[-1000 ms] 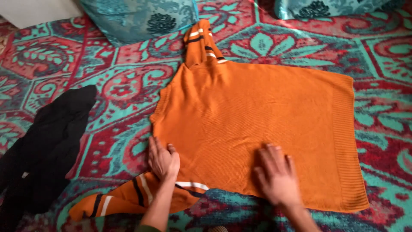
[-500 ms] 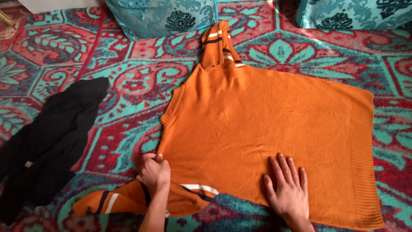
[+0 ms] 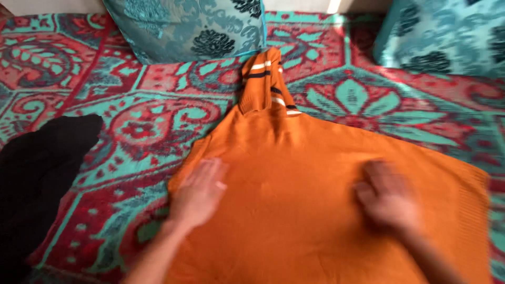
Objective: The person folds a brown pair of trousers and an orange sweater on a patterned rug, then places each folded item into a wooden wardrobe.
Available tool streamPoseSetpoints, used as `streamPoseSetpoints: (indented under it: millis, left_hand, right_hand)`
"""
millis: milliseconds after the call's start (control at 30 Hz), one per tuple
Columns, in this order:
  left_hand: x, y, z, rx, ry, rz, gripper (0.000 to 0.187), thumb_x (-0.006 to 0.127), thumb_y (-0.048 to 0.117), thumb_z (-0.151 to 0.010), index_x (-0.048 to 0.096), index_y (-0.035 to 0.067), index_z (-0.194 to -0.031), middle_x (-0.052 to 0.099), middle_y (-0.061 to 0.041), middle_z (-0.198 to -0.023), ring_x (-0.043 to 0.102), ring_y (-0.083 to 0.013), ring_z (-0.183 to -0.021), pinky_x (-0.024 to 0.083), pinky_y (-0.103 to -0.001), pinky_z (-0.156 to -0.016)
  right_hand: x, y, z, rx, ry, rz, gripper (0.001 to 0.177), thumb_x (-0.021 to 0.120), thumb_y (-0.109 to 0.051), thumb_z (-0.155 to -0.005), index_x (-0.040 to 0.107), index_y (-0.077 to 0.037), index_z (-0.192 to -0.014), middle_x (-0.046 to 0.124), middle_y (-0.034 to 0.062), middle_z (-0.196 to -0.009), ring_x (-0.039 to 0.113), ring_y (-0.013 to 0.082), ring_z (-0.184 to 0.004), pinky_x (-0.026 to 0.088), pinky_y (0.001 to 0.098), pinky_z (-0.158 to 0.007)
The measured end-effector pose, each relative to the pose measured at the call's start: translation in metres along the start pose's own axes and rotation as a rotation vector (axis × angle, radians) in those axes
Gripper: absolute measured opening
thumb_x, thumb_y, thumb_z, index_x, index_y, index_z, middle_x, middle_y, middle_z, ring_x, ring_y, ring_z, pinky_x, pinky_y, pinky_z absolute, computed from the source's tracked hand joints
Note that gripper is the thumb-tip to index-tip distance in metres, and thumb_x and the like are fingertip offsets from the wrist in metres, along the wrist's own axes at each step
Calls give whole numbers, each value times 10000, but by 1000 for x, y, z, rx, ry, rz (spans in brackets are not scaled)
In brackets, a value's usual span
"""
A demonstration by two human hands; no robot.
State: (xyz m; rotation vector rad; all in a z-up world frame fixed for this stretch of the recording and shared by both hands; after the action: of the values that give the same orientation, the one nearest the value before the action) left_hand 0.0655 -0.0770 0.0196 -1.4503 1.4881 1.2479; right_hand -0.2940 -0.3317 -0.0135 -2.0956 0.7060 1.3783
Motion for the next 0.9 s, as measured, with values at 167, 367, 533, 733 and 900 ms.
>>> streamPoseSetpoints:
  millis: [167,367,533,733,900]
  left_hand:
    - [26,-57,2,-423,202,-324,554,470,305,-1006,545,68,-1500,524,-105,-1576,437,-326,-1488,279,-491,-1238]
    - [38,74,-124,316,-163,166,513,404,376,-1072,517,127,-1507,479,-67,-1592,394,-285,-1487,224,-490,-1214]
    - [50,-33,-143,-312,-62,-216,589,347,452,-1025,396,201,-1556,365,-68,-1624,306,-327,-1505,178,-544,-1225]
    - [43,69,-192,57,84,-119,544,506,313,-986,532,46,-1459,540,-154,-1489,469,-334,-1382,314,-505,-1153]
    - [89,50,-200,-104,59,-73,589,384,448,-1052,461,157,-1558,452,-87,-1612,349,-296,-1519,185,-504,-1241]
  right_hand:
    - [-23,39,-17,445,-268,4,839,267,-691,-927,287,-223,-1622,206,23,-1727,111,206,-1603,32,419,-1260]
    - [-18,48,-14,385,-181,30,799,317,-668,-938,325,-254,-1622,277,15,-1710,198,244,-1584,105,437,-1252]
    - [-14,51,-15,402,-172,74,822,333,-697,-916,328,-272,-1620,281,27,-1709,201,285,-1583,119,459,-1244]
    - [-17,55,-14,402,-159,56,807,359,-678,-920,306,-286,-1623,260,-6,-1710,174,261,-1586,110,448,-1247]
    - [-16,54,-17,424,-181,45,773,358,-660,-938,307,-294,-1617,248,-40,-1707,149,210,-1588,85,406,-1256]
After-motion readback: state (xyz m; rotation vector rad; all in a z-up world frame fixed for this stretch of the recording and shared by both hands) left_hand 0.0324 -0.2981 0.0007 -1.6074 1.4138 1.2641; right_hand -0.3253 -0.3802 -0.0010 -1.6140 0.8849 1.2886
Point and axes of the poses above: each hand's wrist, its own z-axis away from the middle knuckle, its own x-axis out of the palm, y = z × x, the point moved 3 cm from there along -z, towards the middle knuckle
